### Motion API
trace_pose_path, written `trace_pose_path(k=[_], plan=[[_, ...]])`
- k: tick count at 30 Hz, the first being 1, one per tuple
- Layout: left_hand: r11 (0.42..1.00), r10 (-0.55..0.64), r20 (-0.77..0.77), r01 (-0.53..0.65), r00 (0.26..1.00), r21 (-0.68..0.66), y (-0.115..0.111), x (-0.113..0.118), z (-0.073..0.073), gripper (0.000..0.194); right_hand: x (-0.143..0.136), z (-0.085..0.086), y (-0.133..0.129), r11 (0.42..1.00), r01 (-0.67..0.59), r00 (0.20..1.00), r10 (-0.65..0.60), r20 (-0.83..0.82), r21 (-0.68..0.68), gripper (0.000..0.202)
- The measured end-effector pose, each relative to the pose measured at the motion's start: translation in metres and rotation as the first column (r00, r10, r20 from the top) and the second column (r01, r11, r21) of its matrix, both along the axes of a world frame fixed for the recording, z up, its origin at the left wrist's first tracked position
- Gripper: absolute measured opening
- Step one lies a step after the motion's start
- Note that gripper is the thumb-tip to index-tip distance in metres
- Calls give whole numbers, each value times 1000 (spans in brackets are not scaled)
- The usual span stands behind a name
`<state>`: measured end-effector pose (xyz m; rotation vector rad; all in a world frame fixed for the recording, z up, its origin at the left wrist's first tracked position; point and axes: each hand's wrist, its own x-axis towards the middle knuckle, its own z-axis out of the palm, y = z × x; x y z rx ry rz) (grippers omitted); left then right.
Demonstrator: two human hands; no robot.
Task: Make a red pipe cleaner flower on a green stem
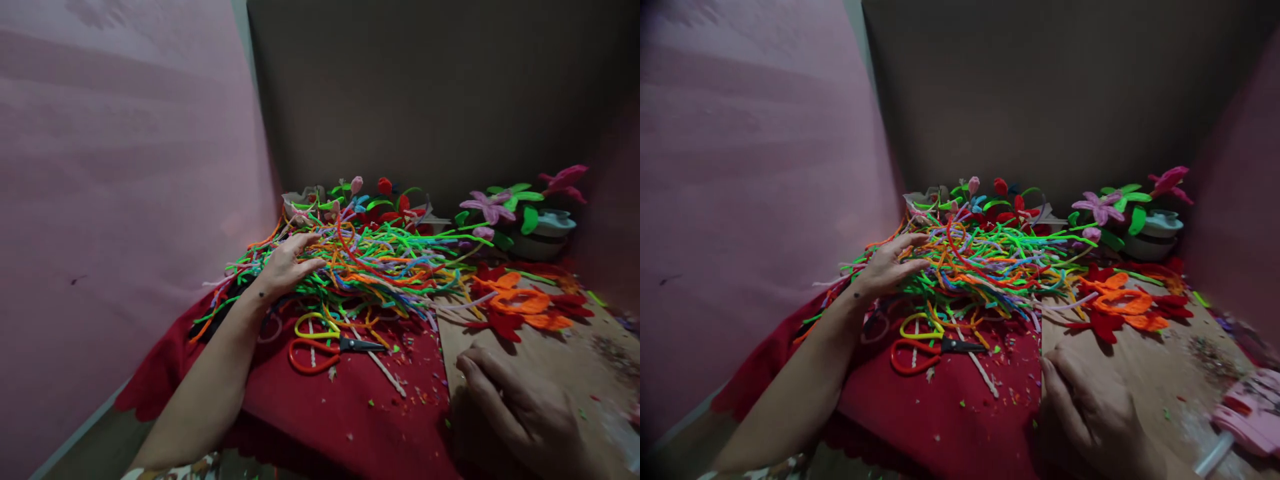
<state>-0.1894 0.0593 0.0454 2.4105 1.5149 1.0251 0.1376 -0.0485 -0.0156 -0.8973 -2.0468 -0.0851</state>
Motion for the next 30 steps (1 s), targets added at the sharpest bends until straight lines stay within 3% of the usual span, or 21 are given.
trace_pose_path(k=[3,7,15,19,21,23,26,28,30], plan=[[993,-110,-183,101,977,-58,-8,-3,1,49,-2,-1,-1,999,-23,998,21,54,31,13],[994,-113,-370,101,922,-51,-6,-2,-11,51,-8,0,-3,997,-77,989,74,130,17,10],[995,-48,-254,67,966,68,9,-2,-26,34,-55,22,11,971,-200,959,221,176,-132,19],[998,-17,-121,23,993,52,15,1,-28,29,-87,29,38,979,-174,946,196,258,-106,22],[999,-39,-4,39,999,13,13,4,-23,29,-106,33,55,992,-120,945,123,304,-27,21],[997,-68,172,73,983,-21,9,3,-15,30,-125,35,74,999,-42,915,33,401,14,34],[1000,-4,461,15,887,-20,7,-8,-5,30,-149,36,102,991,134,844,-110,525,-7,74],[995,99,611,-90,785,-44,10,-22,-4,26,-157,34,120,978,202,807,-133,575,-57,81],[975,214,706,-192,675,-112,15,-38,-7,20,-158,32,135,977,187,805,-92,587,-104,73]])
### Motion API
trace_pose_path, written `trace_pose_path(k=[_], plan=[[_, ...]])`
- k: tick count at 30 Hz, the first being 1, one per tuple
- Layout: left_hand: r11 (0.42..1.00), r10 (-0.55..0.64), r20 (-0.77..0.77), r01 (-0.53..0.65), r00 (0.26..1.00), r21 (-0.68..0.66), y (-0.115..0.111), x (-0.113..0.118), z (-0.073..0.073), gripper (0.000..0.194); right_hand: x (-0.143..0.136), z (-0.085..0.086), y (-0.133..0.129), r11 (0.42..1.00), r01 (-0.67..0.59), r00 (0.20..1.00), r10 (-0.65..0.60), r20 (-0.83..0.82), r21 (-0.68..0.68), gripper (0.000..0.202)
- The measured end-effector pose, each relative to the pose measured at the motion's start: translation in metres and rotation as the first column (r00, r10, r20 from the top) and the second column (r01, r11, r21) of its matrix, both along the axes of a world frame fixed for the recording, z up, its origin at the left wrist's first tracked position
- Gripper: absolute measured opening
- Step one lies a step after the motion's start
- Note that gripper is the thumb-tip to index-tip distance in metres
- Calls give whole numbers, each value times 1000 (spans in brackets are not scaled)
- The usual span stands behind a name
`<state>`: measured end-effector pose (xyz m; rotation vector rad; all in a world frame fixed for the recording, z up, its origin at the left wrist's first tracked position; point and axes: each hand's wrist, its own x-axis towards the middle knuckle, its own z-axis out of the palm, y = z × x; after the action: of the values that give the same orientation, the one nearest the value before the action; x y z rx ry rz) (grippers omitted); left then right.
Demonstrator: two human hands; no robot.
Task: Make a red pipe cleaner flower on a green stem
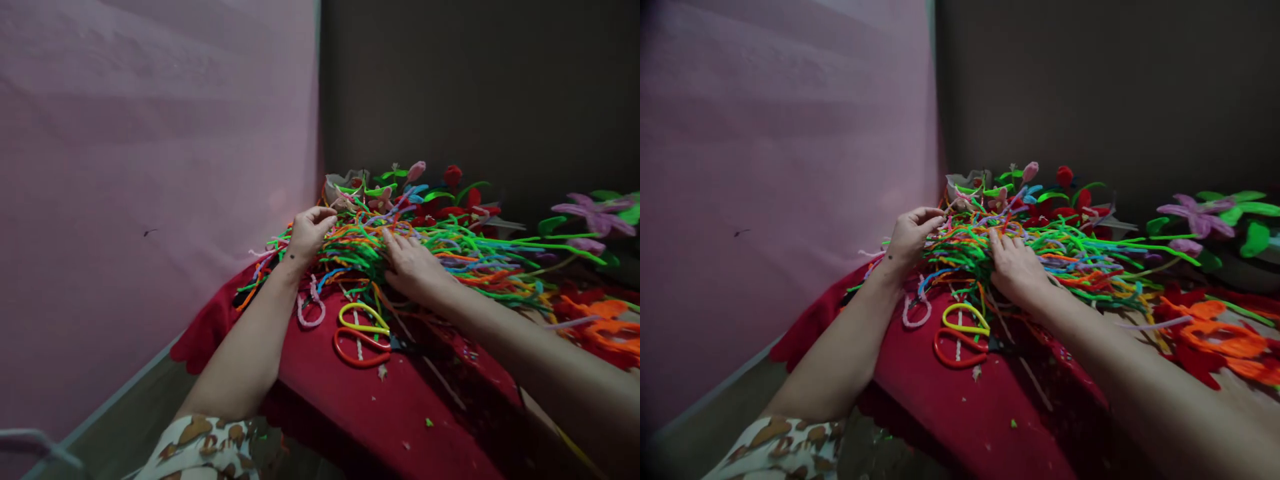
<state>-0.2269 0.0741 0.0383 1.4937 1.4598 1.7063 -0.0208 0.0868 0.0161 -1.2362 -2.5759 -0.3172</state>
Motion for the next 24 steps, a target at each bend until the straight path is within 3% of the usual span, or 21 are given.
trace_pose_path(k=[4,8,14,16,18,20,22,24], plan=[[994,102,80,-99,992,-39,10,-20,-11,14,7,-2,22,998,-40,987,32,-155,-50,59],[986,167,67,-167,984,-16,16,-22,-16,12,13,3,31,988,16,961,-58,-271,-153,60],[946,290,67,-296,955,129,4,-17,0,9,19,8,45,978,0,928,-78,-364,-209,54],[976,146,60,-154,987,157,-8,-15,7,11,23,8,52,968,-8,904,-100,-415,-251,52],[987,-158,-38,157,987,-18,-18,-14,12,15,25,8,59,950,-18,875,-137,-465,-312,51],[868,-453,-186,384,872,-313,-22,-14,9,13,27,8,64,931,-37,844,-165,-510,-363,50],[759,-594,-299,398,747,-515,-18,-12,0,8,27,8,67,913,-62,815,-188,-549,-404,47],[764,-580,-333,356,743,-538,-11,-7,-13,8,26,8,67,894,-86,790,-208,-577,-440,45]])
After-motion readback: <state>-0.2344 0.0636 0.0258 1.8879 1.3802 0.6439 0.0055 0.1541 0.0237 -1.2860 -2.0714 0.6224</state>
